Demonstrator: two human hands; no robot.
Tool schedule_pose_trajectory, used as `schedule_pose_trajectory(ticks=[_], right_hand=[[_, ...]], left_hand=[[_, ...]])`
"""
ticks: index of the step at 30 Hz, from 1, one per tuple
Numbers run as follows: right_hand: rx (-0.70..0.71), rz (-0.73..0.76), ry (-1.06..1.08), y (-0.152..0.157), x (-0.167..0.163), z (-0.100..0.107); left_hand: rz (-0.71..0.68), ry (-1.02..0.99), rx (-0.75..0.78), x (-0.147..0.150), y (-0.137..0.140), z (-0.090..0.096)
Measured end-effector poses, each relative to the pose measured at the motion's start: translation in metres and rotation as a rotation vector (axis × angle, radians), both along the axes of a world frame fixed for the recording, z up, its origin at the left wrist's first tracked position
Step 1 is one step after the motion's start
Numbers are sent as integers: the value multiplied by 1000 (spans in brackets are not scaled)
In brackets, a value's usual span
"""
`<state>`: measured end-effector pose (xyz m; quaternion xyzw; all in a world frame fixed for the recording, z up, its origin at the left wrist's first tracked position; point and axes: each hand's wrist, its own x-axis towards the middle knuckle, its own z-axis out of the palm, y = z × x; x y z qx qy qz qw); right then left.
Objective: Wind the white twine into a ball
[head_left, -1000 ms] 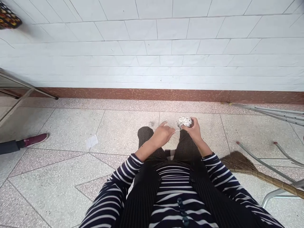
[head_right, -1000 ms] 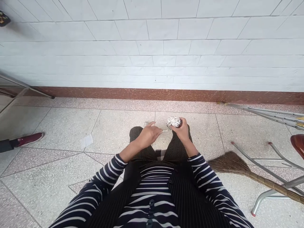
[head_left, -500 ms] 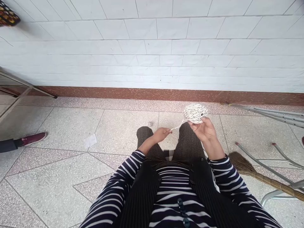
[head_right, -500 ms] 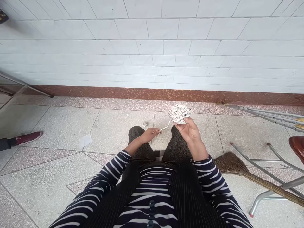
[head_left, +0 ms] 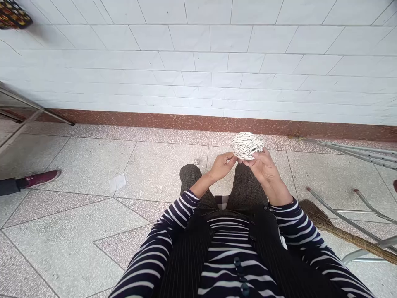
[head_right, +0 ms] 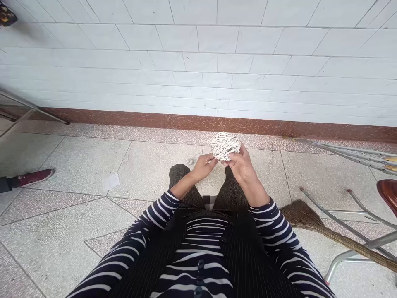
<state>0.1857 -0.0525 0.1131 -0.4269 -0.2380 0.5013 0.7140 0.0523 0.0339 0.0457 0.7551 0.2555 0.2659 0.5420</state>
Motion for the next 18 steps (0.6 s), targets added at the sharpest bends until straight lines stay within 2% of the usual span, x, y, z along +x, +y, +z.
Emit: schedule_pose_trajectory(ticks=[5, 11, 15, 18], right_hand=[[-15, -27, 37, -2, 0, 5], [19, -59, -60, -2, 4, 7], [24, -101, -122, 6, 17, 8], [4, -156, -256, 15, 30, -2]], left_hand=[[-53, 81, -77, -3, 1, 2], [-39, 116, -123, -6, 5, -31], [-178, 81, -167, -14, -1, -45], [-287, 62, -255, -23, -9, -34]])
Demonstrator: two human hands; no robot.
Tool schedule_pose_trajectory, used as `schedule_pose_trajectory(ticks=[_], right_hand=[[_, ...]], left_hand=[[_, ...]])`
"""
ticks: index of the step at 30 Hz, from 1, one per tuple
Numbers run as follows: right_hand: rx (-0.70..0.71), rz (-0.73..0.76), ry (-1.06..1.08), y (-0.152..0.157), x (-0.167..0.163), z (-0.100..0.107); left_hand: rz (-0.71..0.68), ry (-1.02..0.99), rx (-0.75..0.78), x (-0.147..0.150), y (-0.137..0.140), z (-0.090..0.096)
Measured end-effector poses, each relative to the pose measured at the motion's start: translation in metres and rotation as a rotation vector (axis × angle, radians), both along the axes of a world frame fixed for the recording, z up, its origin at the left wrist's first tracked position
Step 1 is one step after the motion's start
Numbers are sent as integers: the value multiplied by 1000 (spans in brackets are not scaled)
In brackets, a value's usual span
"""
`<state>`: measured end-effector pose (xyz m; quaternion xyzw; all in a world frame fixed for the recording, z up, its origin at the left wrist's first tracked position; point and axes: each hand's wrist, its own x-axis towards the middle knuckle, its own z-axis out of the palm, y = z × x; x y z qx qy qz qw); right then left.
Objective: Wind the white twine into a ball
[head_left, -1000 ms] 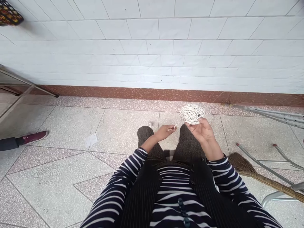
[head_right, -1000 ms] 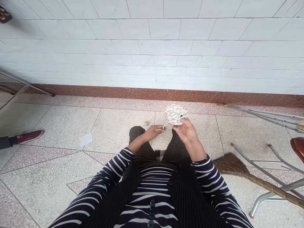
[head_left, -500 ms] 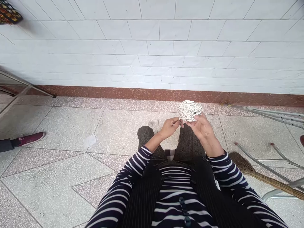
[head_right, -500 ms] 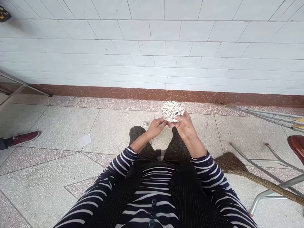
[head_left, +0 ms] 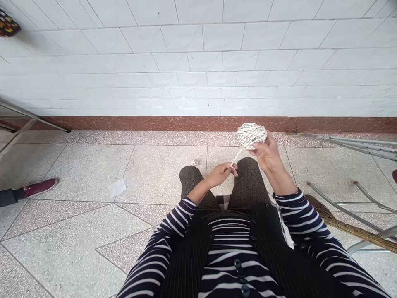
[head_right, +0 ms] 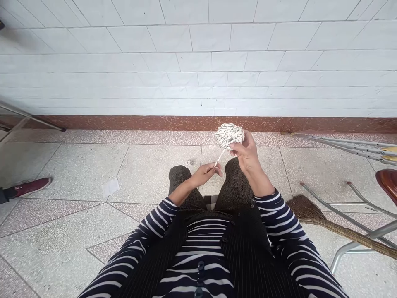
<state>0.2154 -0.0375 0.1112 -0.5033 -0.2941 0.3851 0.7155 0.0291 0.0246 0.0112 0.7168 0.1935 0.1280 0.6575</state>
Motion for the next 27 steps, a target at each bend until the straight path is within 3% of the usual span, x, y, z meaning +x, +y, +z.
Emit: schedule_pose_trajectory(ticks=[4, 7, 11, 15, 20, 23, 27], right_hand=[[-106, -89, -236, 6, 12, -28], [-225, -76, -447, 4, 9, -54], [-355, -26, -596, -4, -1, -83], [-472, 63, -501, -11, -4, -98], [-500, 325, -207, -21, -4, -104], [-464, 435, 20, -28, -7, -105], [-413, 519, 196, -39, -12, -101]], left_hand=[[-96, -35, -146, -12, -5, 29], [-143, -53, -228, -17, 2, 45], [-51, 85, -119, -18, 22, 51], [65, 243, 230, -12, 41, 52], [107, 254, 609, 0, 46, 49], [93, 194, 724, 4, 46, 47], [52, 166, 736, 6, 49, 41]])
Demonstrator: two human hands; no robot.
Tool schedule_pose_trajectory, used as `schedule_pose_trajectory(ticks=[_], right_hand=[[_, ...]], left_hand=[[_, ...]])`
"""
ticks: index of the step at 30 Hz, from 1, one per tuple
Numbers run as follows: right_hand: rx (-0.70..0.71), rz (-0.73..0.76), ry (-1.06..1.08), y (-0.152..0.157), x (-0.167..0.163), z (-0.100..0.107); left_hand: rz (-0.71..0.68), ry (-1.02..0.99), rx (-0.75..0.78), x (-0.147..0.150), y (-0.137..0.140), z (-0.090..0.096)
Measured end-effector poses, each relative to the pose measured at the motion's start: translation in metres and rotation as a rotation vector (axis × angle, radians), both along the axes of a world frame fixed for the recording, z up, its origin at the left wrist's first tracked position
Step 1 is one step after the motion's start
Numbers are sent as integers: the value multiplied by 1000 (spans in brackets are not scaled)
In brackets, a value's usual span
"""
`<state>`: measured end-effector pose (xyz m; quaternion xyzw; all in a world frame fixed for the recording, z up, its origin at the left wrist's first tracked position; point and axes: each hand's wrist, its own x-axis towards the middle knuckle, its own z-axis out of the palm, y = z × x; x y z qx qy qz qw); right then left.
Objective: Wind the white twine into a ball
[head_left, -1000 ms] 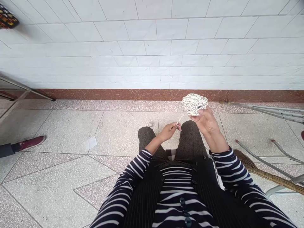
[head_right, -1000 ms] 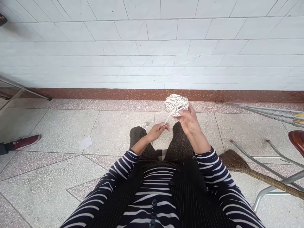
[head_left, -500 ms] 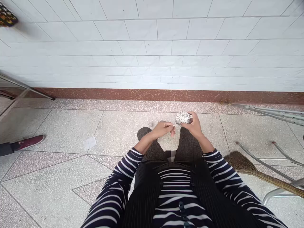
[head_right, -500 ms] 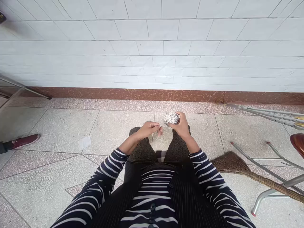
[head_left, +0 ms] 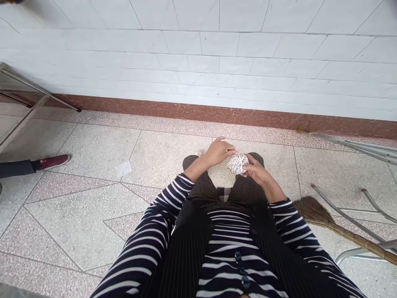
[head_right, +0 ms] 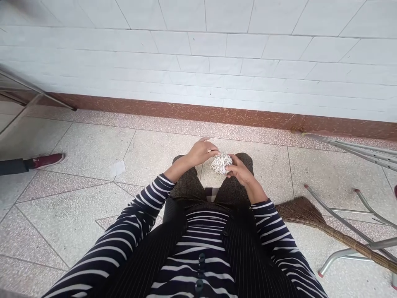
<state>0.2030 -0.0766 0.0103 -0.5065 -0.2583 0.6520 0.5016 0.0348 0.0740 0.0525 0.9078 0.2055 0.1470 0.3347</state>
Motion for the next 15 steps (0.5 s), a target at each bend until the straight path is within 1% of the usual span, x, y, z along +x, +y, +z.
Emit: schedule_pose_trajectory(ticks=[3, 7, 10, 13, 15], right_hand=[[58, 29, 89, -9, -4, 8], [152, 88, 139, -18, -9, 24], [206, 83, 174, -20, -10, 38], [245, 45, 168, -17, -5, 56], [273, -14, 131, -12, 0, 71]], left_hand=[[-10, -2, -71, 1, 3, -13], [36, -59, -271, 0, 3, -39], [81, -72, -397, -2, 0, -56], [64, -53, -438, -6, -3, -67], [83, -36, -429, -7, -2, -68]])
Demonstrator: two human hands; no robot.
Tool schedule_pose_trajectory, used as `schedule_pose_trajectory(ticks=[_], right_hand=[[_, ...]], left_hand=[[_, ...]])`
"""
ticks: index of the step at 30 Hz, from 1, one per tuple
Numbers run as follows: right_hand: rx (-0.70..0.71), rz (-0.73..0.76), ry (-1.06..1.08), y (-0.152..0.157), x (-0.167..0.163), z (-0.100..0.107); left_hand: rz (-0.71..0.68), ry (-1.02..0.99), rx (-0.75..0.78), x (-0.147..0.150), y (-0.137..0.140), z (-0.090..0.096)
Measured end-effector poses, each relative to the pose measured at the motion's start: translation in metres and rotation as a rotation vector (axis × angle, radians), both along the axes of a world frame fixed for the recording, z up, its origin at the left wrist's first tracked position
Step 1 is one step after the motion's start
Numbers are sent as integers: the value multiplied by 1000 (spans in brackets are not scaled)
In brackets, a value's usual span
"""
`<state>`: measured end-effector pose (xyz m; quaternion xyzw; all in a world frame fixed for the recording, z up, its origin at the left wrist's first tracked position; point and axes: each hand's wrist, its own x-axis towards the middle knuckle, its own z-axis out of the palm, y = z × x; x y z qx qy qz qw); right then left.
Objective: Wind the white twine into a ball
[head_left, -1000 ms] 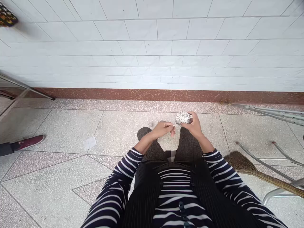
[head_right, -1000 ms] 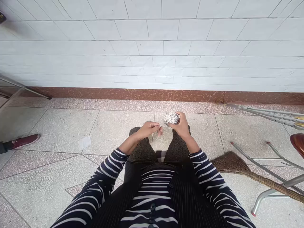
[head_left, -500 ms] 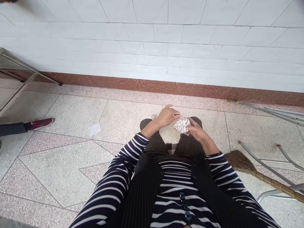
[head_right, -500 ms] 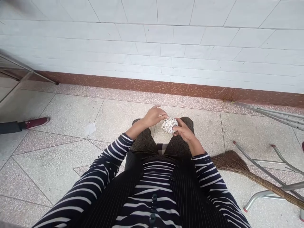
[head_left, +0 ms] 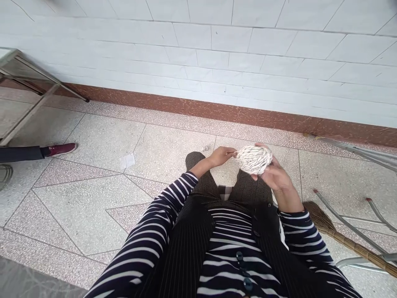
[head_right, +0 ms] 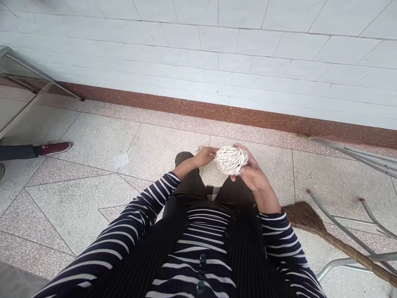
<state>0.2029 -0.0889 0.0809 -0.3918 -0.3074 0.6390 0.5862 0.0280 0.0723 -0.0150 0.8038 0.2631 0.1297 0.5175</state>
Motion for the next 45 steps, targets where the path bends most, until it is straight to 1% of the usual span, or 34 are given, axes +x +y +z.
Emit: schedule_pose_trajectory(ticks=[3, 8, 11, 13, 16, 18, 20, 22, 25, 27, 30, 34, 37, 40, 43, 45], right_hand=[[55, -143, -79, 8, 8, 25], [192, -347, -273, 16, 14, 69], [272, -448, -362, 19, 17, 85], [297, -501, -393, 19, 19, 89], [297, -543, -401, 17, 24, 88], [281, -554, -345, 14, 26, 88], [267, -578, -267, 9, 26, 90], [249, -595, -231, 4, 23, 96], [216, -553, -269, 2, 15, 104], [211, -498, -289, 5, 8, 105], [211, -424, -292, 13, 0, 100], [190, -319, -310, 24, -6, 86], [167, -275, -319, 29, -6, 78], [156, -289, -340, 30, -2, 72], [106, -317, -296, 26, 4, 63], [70, -319, -247, 22, 6, 57]], left_hand=[[21, 0, 22, 1, 4, 11], [-32, -100, 4, 12, 4, 51], [-38, -138, -54, 17, 0, 67], [-34, -153, -104, 18, -2, 68], [-33, -152, -143, 12, -1, 57], [-31, -113, -144, 7, 2, 46], [-16, -70, -115, 1, 6, 34], [10, -45, -54, -2, 11, 24], [23, -8, 1, -3, 13, 13], [46, 1, -15, 0, 11, 12], [87, -68, -64, 10, 1, 21], [110, -273, -106, 27, -12, 49], [153, -325, -92, 36, -18, 66], [148, -297, -80, 32, -22, 72], [57, -259, -122, 18, -25, 71], [34, -209, -103, 9, -27, 70]])
